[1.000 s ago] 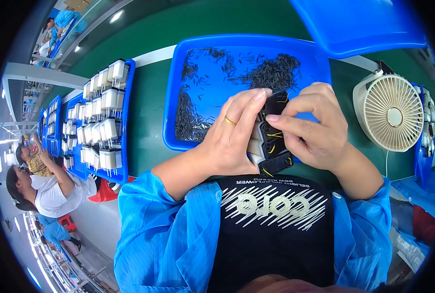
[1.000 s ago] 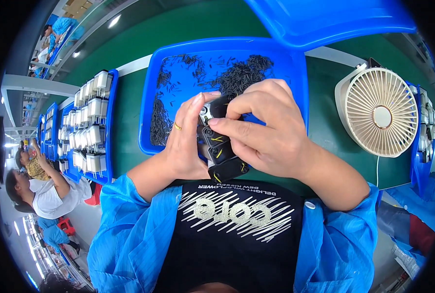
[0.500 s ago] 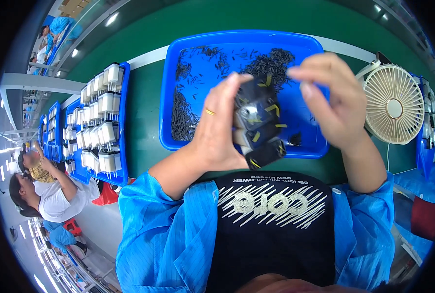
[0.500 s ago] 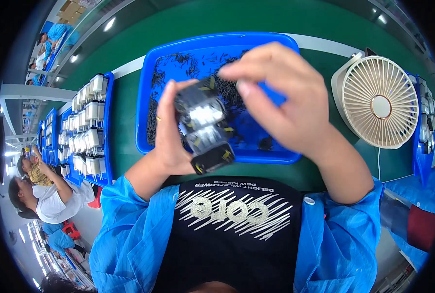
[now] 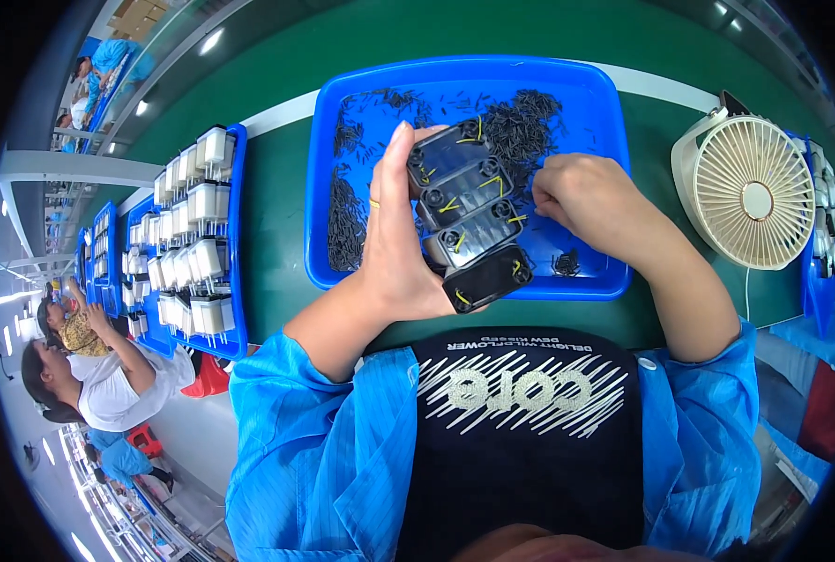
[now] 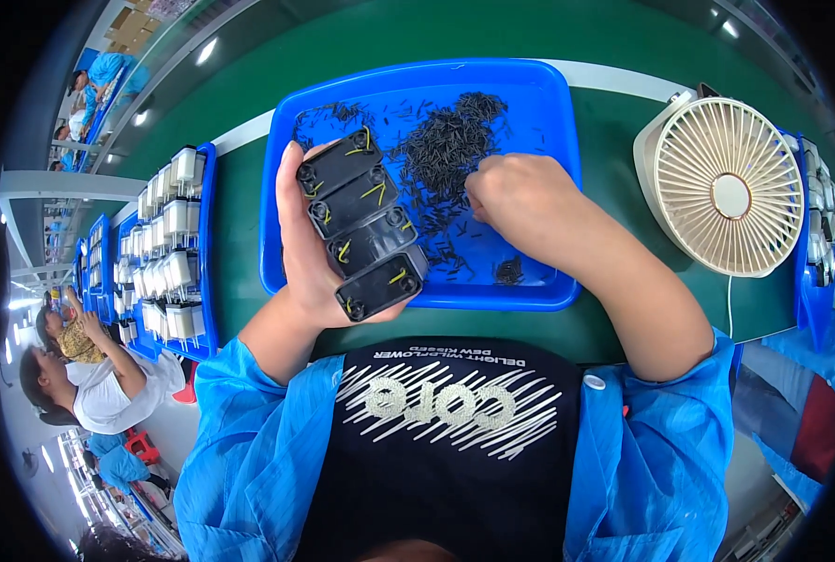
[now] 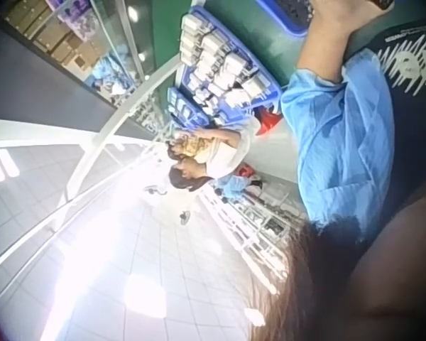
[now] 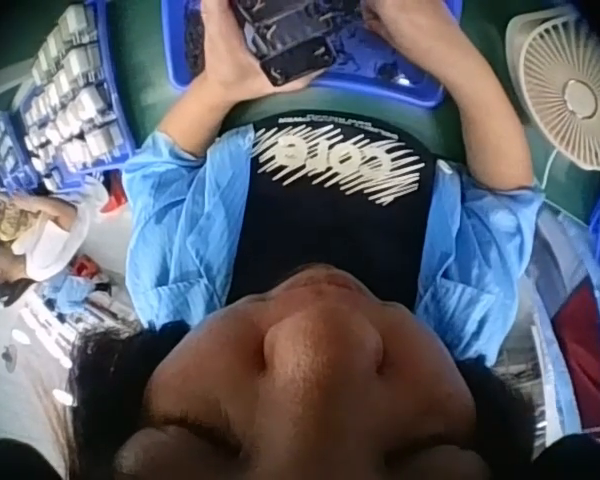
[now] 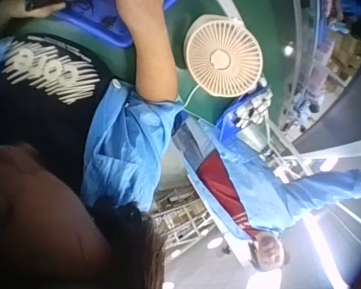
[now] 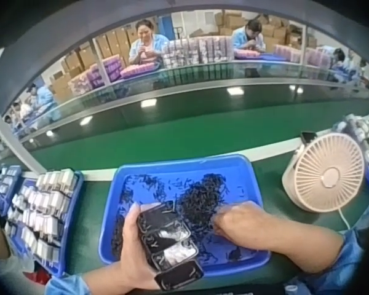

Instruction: The person inserts small metal pins into white plastic housings by hand, working at a factory workstation.

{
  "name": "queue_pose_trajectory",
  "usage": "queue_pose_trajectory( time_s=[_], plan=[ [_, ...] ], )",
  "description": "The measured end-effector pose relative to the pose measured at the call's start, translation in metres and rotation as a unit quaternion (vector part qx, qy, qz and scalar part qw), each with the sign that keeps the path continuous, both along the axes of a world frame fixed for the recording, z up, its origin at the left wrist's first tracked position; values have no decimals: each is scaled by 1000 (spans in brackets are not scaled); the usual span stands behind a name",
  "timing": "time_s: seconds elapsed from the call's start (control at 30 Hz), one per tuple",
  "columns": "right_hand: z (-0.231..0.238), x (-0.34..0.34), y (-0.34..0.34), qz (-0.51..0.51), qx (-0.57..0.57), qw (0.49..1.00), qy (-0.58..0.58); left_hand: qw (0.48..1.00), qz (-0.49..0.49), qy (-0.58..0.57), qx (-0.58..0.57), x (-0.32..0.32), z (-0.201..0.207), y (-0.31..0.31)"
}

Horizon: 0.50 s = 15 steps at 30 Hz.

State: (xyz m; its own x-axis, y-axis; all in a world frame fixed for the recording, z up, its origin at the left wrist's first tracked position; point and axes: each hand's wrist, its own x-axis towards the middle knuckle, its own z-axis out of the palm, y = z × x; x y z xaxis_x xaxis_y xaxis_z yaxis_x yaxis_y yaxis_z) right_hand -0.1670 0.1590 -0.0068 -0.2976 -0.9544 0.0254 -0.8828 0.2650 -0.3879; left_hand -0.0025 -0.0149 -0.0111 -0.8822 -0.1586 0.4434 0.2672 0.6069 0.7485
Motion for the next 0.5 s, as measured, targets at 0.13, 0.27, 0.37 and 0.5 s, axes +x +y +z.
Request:
queue_pose_trajectory(
  time_s=[0.13, 0.27, 0.37, 0.5],
  plan=[
    [-4, 4, -3, 7, -65, 996, 55, 999, -12, 7, 32, 0, 0, 2],
    [15, -1, -5, -2, -171, 985, 9, 999, -13, 48, -16, -1, 4, 2],
    [30, 5, -3, -69, -293, 953, -38, 998, -27, 57, -27, -1, 3, 2],
    [43, 14, 2, -52, -391, 913, -105, 996, -45, 62, 49, -4, 0, 7]
  ],
)
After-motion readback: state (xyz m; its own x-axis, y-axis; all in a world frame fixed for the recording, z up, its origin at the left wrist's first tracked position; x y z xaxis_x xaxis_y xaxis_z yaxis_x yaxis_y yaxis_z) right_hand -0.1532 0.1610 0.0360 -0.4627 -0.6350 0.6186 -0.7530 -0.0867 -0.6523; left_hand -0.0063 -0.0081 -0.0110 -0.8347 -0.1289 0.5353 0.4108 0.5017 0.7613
